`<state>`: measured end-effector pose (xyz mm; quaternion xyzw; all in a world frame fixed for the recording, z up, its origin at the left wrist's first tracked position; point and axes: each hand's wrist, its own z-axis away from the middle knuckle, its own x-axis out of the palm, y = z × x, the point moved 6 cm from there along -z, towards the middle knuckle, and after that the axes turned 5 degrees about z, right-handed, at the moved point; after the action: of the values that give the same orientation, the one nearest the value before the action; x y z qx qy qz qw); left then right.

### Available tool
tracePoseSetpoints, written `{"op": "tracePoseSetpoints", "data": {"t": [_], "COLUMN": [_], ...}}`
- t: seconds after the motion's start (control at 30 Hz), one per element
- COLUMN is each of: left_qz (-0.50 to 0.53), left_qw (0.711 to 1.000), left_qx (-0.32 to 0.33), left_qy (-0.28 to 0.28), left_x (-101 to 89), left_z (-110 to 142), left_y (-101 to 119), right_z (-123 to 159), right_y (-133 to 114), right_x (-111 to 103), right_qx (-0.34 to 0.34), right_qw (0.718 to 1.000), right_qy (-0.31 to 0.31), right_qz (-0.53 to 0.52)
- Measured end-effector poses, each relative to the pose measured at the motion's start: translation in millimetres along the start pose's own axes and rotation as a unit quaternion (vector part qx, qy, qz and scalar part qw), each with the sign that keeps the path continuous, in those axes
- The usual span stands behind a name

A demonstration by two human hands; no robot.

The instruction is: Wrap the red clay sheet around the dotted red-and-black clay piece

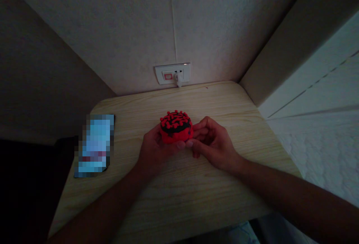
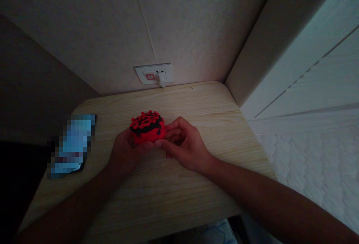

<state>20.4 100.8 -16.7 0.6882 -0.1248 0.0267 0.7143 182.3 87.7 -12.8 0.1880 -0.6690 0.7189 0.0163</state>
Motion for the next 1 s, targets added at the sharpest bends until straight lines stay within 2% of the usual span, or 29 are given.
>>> {"op": "tracePoseSetpoints", "data": {"t": [0.47, 0.57, 0.67, 0.73, 0.9, 1.0], "left_qz": [0.027, 0.023, 0.013, 0.020, 0.083, 0.073], "left_qw": [0.999, 0.999, 1.000, 1.000, 0.996, 0.997], "left_qx": [0.010, 0.003, -0.007, 0.000, 0.022, 0.018], "left_qy": [-0.032, -0.025, -0.011, -0.008, -0.004, 0.008], "left_x": [4.7, 4.0, 0.9, -1.2, -3.7, -3.1], "left_z": [-2.0, -2.0, -2.2, -2.4, -3.6, -4.5], "left_y": [0.6, -0.7, -3.8, -5.7, -10.3, -10.7], "right_z": [-4.2, -4.5, -4.4, -4.6, -6.7, -7.4], "right_y": [1.8, 1.9, 2.6, 3.0, 4.2, 5.8], "right_x": [-1.2, -0.7, 1.8, 2.8, 0.7, 2.0], "right_qx": [0.019, 0.019, 0.021, 0.017, 0.009, 0.022], "right_qw": [1.000, 1.000, 0.999, 0.999, 0.999, 0.998], "right_qy": [-0.002, -0.003, -0.034, -0.049, -0.038, -0.060], "right_qz": [-0.012, -0.009, 0.003, 0.004, -0.014, -0.025]}}
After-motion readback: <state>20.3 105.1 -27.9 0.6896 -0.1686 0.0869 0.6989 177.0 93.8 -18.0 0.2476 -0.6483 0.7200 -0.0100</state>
